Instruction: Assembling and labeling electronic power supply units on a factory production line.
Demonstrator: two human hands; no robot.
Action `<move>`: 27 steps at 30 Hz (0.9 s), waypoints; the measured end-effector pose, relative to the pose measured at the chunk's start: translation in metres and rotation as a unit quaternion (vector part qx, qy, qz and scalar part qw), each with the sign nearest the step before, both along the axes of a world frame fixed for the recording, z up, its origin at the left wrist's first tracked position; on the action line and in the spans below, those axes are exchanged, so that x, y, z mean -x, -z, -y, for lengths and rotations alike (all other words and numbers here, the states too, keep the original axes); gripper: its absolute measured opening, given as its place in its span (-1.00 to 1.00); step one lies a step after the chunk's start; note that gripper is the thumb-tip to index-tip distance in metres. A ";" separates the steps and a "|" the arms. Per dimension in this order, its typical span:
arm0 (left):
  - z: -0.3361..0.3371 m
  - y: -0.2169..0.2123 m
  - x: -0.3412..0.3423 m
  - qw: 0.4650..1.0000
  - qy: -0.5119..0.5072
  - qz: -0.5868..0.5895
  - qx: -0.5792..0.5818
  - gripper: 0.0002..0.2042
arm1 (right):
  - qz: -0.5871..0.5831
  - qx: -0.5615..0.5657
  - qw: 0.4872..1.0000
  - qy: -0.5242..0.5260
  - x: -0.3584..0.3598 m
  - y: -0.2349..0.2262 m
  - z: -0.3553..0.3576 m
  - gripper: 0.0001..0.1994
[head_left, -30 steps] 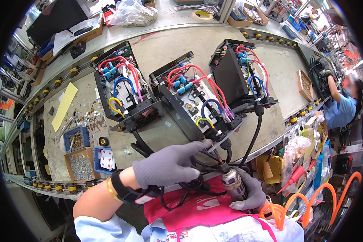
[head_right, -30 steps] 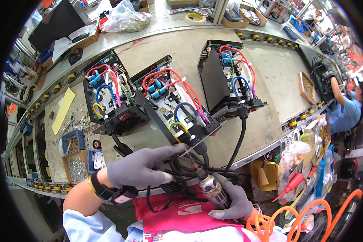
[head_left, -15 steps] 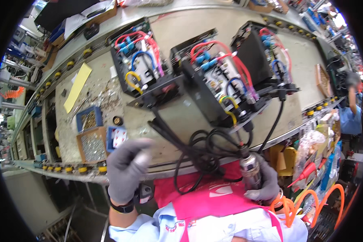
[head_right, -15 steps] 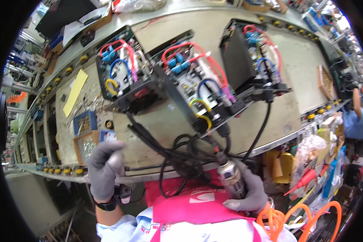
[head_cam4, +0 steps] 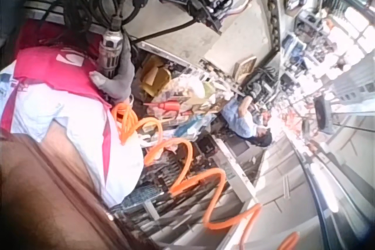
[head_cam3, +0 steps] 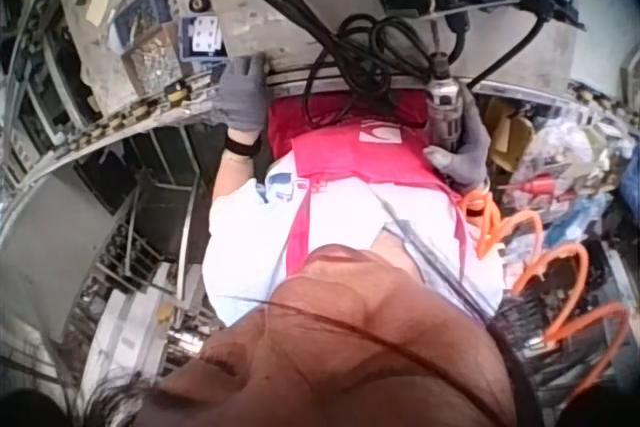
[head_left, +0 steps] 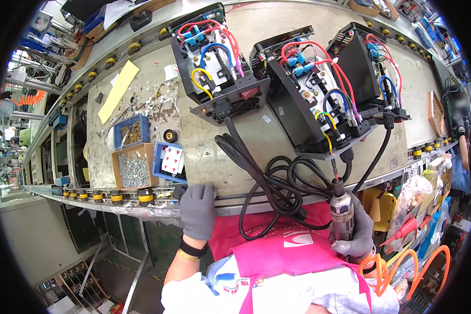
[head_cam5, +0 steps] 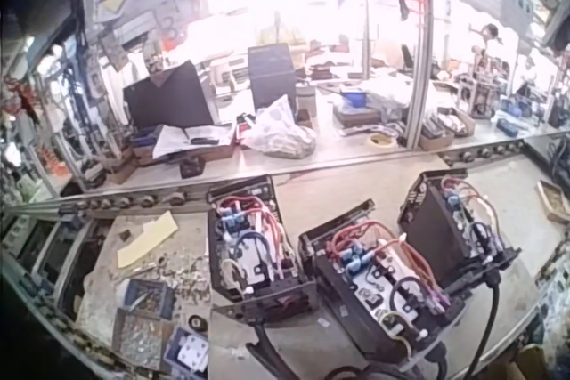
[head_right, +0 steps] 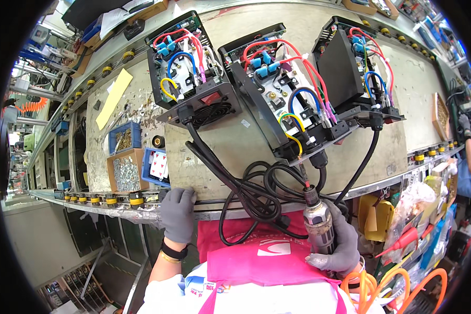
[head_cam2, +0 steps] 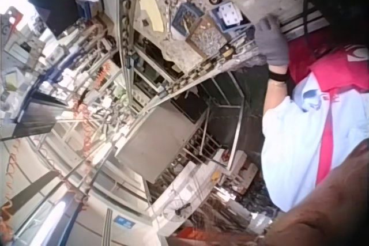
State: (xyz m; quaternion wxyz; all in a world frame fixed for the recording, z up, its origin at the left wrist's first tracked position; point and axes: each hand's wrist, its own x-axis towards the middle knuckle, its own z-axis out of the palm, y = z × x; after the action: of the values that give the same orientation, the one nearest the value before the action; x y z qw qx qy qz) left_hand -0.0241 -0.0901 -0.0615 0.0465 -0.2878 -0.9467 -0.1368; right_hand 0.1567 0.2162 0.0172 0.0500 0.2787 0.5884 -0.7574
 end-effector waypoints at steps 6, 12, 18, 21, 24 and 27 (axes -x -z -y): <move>0.006 -0.002 0.004 0.999 0.005 0.032 0.031 -0.88 | -0.027 -0.041 0.995 -0.081 0.003 0.001 -0.010 0.10; 0.006 -0.016 0.023 0.979 -0.035 0.135 -0.148 -0.91 | -0.036 -0.084 0.989 -0.112 0.009 -0.009 -0.016 0.08; -0.079 -0.111 0.034 0.926 0.076 0.158 -0.335 -0.92 | -0.033 -0.108 0.985 -0.127 0.007 -0.011 -0.015 0.05; -0.136 -0.109 0.061 0.916 0.237 0.101 -0.307 -0.84 | -0.034 -0.112 0.984 -0.137 0.008 -0.008 -0.016 0.06; -0.159 -0.108 0.066 0.925 0.263 0.061 -0.269 -0.86 | -0.047 -0.115 0.982 -0.144 0.006 -0.005 -0.013 0.06; -0.168 -0.106 0.072 0.926 0.273 0.084 -0.246 -0.84 | -0.036 -0.127 0.980 -0.149 0.006 -0.008 -0.015 0.07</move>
State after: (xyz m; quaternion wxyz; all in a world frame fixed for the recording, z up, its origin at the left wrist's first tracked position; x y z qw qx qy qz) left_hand -0.0960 0.0782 0.0447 -0.0028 -0.5022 -0.7686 -0.3963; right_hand 0.1506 0.2314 0.0254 0.1048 0.1644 0.7159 -0.6704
